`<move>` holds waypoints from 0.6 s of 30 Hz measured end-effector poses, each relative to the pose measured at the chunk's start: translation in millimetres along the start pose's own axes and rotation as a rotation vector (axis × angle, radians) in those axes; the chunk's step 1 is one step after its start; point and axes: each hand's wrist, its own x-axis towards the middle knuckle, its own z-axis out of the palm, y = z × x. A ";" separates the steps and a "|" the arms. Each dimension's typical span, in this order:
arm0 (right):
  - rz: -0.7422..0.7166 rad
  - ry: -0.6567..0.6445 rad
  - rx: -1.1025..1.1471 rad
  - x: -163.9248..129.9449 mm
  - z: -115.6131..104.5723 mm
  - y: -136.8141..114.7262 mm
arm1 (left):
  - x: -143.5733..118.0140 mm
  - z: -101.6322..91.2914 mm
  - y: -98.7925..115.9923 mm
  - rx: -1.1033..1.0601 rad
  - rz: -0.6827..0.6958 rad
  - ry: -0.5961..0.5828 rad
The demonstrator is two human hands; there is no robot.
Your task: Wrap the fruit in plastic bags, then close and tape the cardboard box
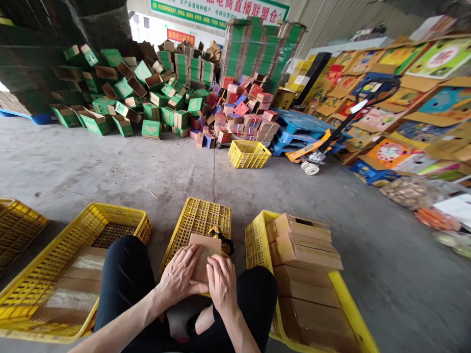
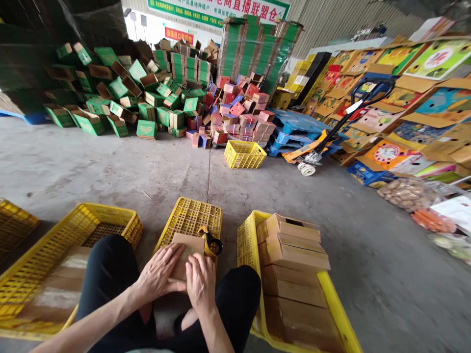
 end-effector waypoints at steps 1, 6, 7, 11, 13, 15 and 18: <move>0.003 0.005 0.000 -0.6 -0.7 -0.5 | 0.7 -1.5 -3.1 0.001 0.003 0.000; 0.029 0.016 -0.038 -1.2 -2.4 -5.9 | -11.5 -4.4 -8.6 0.066 -0.063 0.081; 0.032 0.014 -0.046 -1.3 -2.0 -7.3 | -17.2 -4.4 -6.8 0.059 -0.071 0.082; 0.031 -0.017 -0.062 0.8 1.7 -12.3 | -35.2 -3.4 4.2 -0.004 -0.055 0.037; 0.008 -0.050 -0.040 5.6 4.4 -14.1 | -36.9 -2.0 7.9 -0.016 -0.062 0.047; -0.028 -0.092 0.000 13.2 7.5 -15.5 | -34.8 -0.1 8.6 -0.018 -0.065 0.063; -0.066 -0.155 0.046 26.9 11.8 -16.8 | -29.4 3.1 6.0 -0.012 -0.075 0.085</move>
